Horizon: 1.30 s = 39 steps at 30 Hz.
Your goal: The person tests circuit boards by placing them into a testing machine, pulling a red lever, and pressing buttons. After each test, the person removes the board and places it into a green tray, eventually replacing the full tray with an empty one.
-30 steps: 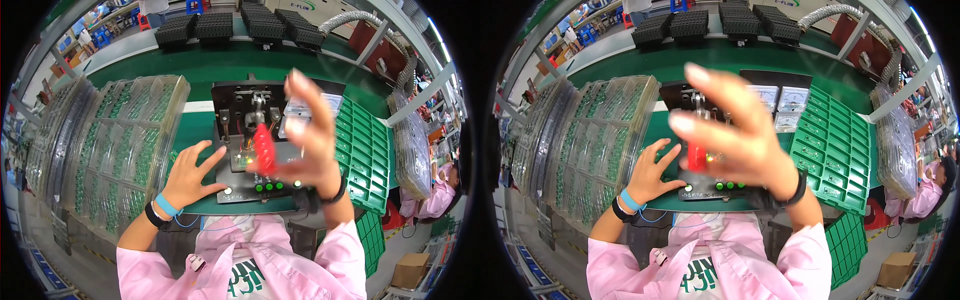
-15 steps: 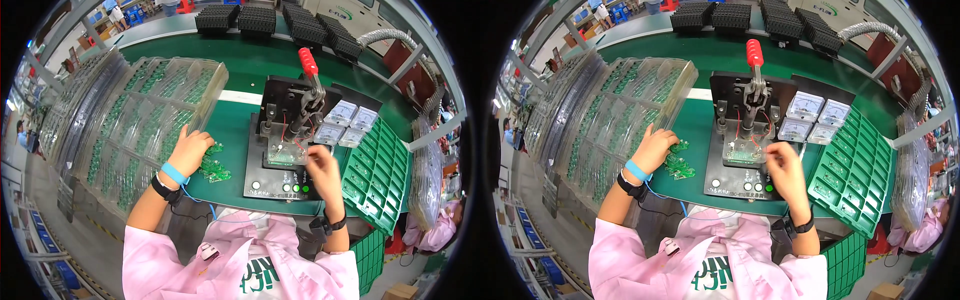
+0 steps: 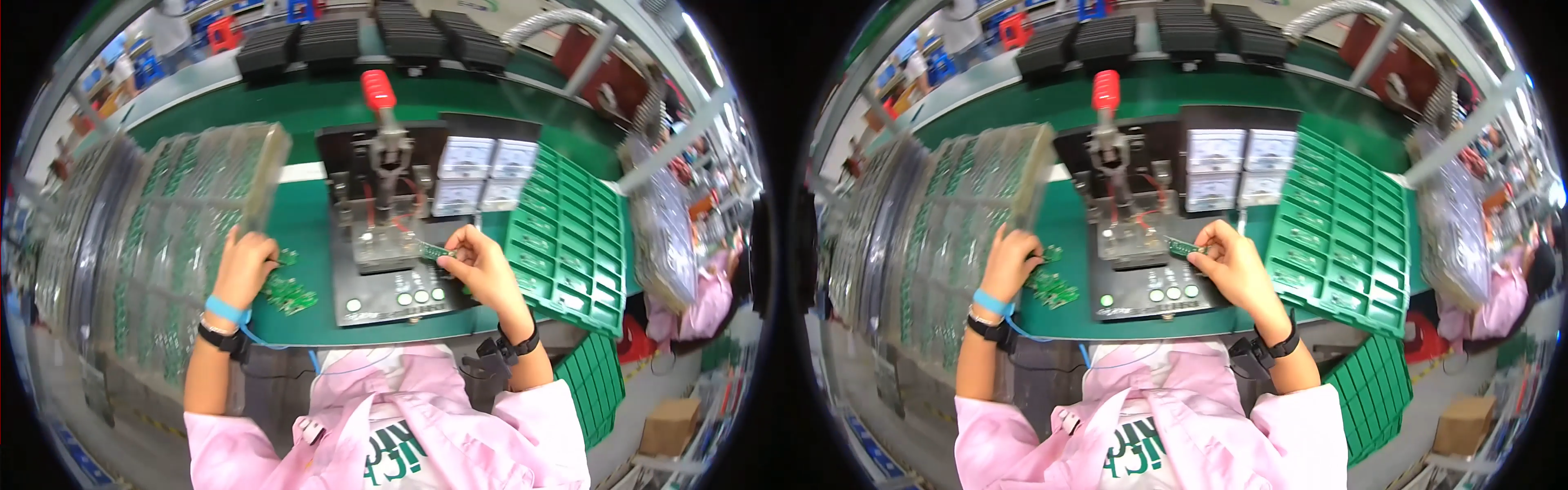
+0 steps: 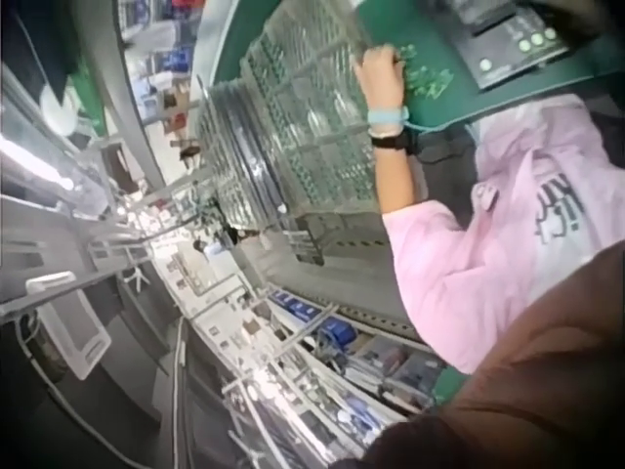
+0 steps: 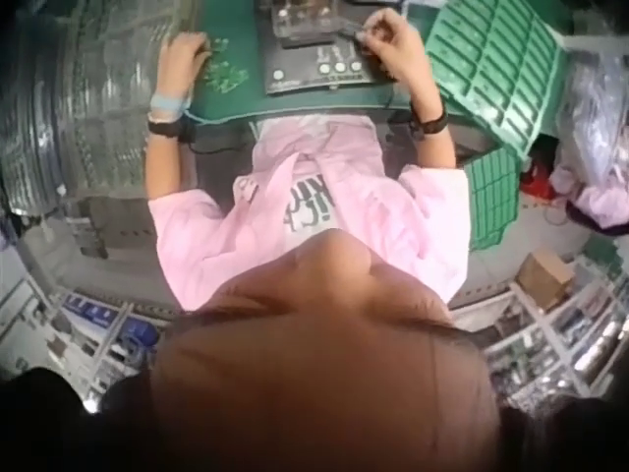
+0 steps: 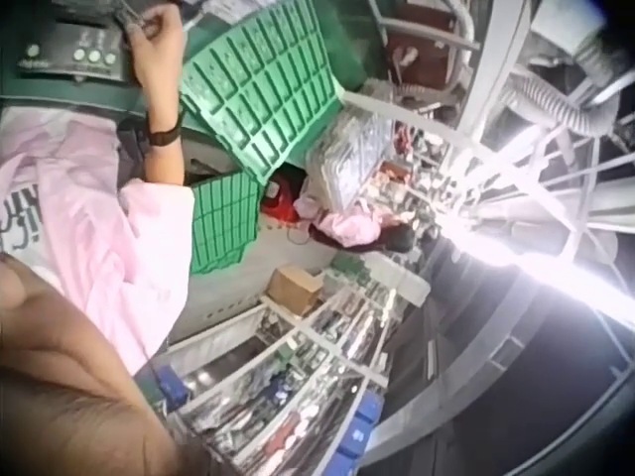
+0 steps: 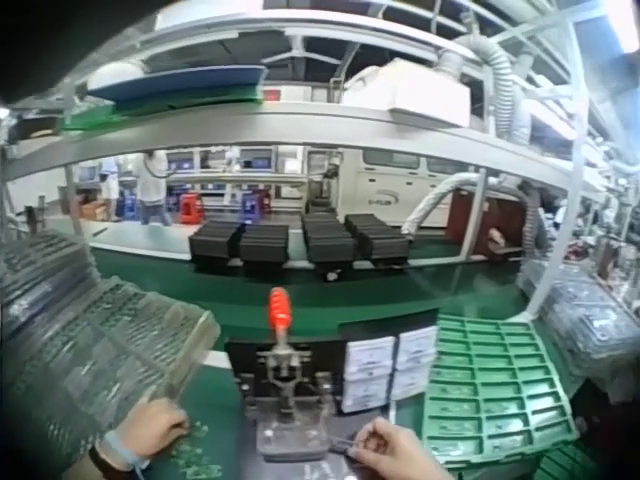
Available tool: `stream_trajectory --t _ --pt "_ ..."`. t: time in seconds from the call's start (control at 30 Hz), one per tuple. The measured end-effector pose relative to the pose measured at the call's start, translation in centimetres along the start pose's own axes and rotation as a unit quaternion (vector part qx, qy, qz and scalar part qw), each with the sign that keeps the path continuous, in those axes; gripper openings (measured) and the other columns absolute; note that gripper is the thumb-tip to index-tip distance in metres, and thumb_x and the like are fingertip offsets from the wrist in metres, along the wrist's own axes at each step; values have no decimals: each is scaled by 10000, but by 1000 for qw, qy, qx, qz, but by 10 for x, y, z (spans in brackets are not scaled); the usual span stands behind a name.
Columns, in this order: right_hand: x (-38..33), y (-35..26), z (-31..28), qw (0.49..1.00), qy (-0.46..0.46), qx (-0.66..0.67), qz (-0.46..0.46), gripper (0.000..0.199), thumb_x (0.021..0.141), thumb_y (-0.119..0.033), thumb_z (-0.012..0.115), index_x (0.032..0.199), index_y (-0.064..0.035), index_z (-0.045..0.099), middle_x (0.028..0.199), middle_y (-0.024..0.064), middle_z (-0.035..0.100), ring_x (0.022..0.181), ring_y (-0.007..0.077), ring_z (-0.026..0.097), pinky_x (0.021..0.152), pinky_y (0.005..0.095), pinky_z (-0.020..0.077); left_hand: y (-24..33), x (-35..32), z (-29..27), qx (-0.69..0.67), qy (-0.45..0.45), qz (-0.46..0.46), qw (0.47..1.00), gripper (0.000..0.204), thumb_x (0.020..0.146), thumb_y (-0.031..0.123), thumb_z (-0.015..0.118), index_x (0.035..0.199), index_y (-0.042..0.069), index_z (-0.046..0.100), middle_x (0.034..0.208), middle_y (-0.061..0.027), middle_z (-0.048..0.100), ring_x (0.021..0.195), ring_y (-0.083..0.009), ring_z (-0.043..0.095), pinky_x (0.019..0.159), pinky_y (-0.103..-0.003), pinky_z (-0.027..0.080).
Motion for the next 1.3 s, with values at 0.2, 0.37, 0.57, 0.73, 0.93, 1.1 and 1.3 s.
stream_trajectory --t 0.2,0.37,0.57,0.73,0.93,1.1,1.3 --pt "-14 92 -165 972 234 28 -9 218 827 -80 717 995 -28 588 788 17 629 681 86 587 622 228 484 24 4 -35 -172 130 -1 976 183 744 -59 657 900 31 628 873 -118 646 847 -308 641 874 -426 513" --pt "-39 188 -262 936 319 -146 41 224 813 -100 714 1008 -31 628 775 54 629 679 119 588 622 265 481 98 8 -34 -126 95 230 960 255 774 7 608 1023 21 660 1007 -140 665 926 -307 657 837 -369 541" --pt "-35 161 -225 865 413 -284 -22 233 795 -91 719 1013 -41 656 949 116 627 664 176 573 665 310 487 151 17 13 -19 115 291 950 368 764 -24 568 1128 -55 612 1104 -165 660 1034 -313 653 903 -372 540" --pt "-13 55 -153 911 311 -238 -129 221 833 -90 698 1039 -31 644 1067 80 603 715 157 585 644 276 476 151 15 32 -52 73 276 957 426 809 67 590 1209 -76 557 1190 -189 609 1093 -306 613 976 -384 490" --pt "14 -95 -62 858 276 -196 -387 341 859 -103 677 1178 -17 592 1156 134 585 1012 260 608 839 350 485 162 12 31 -59 52 245 966 487 830 121 629 1273 -52 522 1226 -199 589 1150 -320 578 1009 -395 452" --pt "47 -176 -20 914 168 -62 -363 488 934 -339 570 1277 6 533 1245 196 571 1108 313 586 962 396 443 167 0 17 -69 34 259 963 507 822 128 664 1288 -16 524 1216 -202 576 1129 -344 572 959 -400 466" --pt "-9 -139 16 794 -22 257 -550 581 967 -500 429 1225 -7 595 1134 182 662 1210 376 542 1039 482 385 137 -11 4 -137 52 254 956 503 774 119 735 1240 30 568 1109 -174 569 985 -335 589 818 -396 498"
Point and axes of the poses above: each hand's wrist, its own x-axis towards the middle knuckle, its own z-axis out of the palm, y = z × x, the point moved 5 cm from there along x, towards the middle knuckle
